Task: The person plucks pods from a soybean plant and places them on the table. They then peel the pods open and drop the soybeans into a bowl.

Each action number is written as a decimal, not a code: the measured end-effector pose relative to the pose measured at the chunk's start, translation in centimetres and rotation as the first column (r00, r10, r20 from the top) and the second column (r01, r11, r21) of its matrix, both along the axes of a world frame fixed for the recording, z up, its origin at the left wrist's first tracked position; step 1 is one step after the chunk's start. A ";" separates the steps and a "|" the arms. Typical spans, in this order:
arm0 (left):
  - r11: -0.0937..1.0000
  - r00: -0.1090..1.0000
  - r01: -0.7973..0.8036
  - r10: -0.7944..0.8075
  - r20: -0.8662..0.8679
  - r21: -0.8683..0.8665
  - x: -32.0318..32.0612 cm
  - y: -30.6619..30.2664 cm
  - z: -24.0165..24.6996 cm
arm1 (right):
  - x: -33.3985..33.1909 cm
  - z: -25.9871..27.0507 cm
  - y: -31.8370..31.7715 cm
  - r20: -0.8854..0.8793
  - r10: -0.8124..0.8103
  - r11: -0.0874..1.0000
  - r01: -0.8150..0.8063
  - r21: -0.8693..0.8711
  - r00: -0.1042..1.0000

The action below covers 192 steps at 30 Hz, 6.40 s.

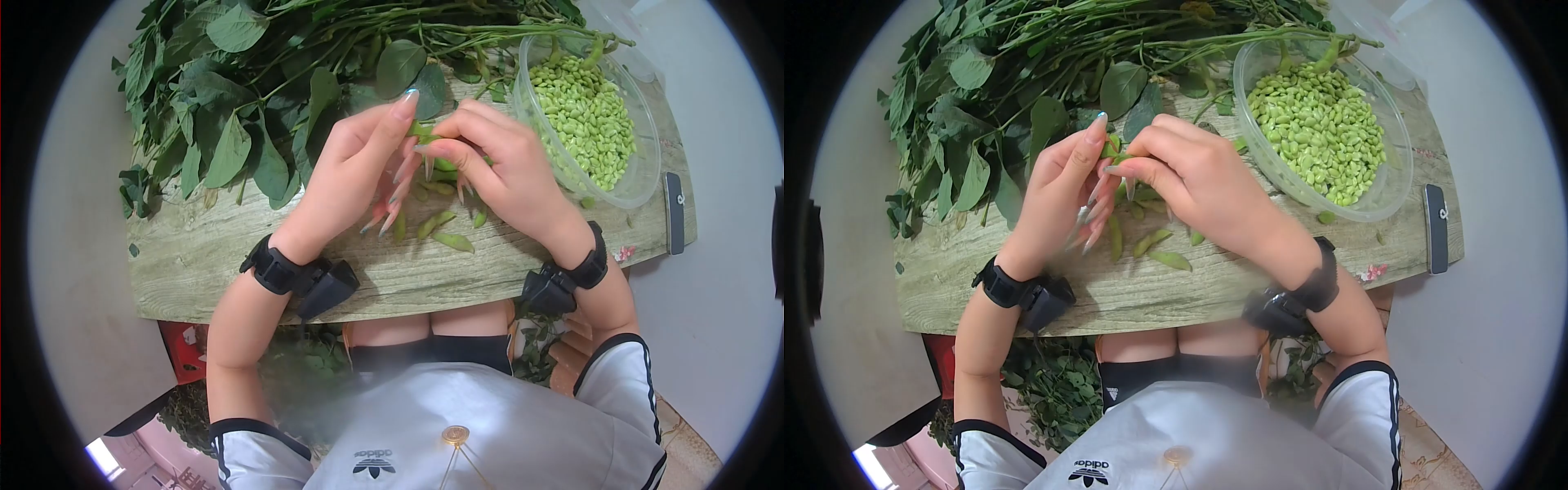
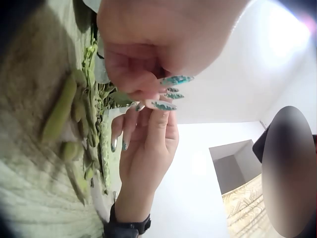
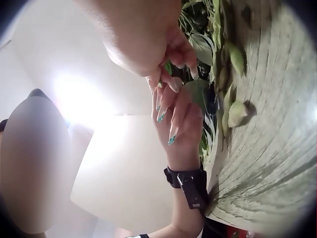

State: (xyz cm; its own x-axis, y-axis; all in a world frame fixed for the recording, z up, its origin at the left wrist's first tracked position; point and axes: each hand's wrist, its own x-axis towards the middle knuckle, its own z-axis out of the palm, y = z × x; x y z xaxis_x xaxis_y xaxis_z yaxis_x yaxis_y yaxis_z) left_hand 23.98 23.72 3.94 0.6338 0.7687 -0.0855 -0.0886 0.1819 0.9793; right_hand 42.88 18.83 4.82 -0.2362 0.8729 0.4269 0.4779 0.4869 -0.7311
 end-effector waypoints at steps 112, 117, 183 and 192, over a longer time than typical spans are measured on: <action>0.989 0.933 0.140 -0.149 0.326 0.051 0.4 -0.6 -0.4 | 8.4 4.2 -22.0 0.509 -0.076 0.702 0.408 -0.584 0.857; 0.971 0.987 0.101 -0.125 0.099 0.218 0.0 -1.4 1.3 | 7.8 5.3 -20.1 0.321 -0.274 0.631 0.422 -0.651 0.907; 0.891 0.910 0.402 -0.413 0.011 0.209 16.2 -2.8 7.3 | 13.6 3.0 -5.5 -0.083 -0.450 0.578 0.361 0.732 0.889; 0.897 0.915 0.402 -0.388 -0.107 0.185 15.3 -1.8 7.8 | 14.0 3.8 -5.1 0.162 -0.544 0.634 0.277 0.722 0.823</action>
State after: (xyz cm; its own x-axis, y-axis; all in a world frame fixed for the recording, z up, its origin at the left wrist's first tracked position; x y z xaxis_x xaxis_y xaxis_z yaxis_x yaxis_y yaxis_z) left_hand 39.30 21.92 11.74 0.8871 0.4615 -0.0093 0.0159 -0.0103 0.9998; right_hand 56.85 13.74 8.60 -0.1642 0.4472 0.8792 0.8904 0.4507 -0.0629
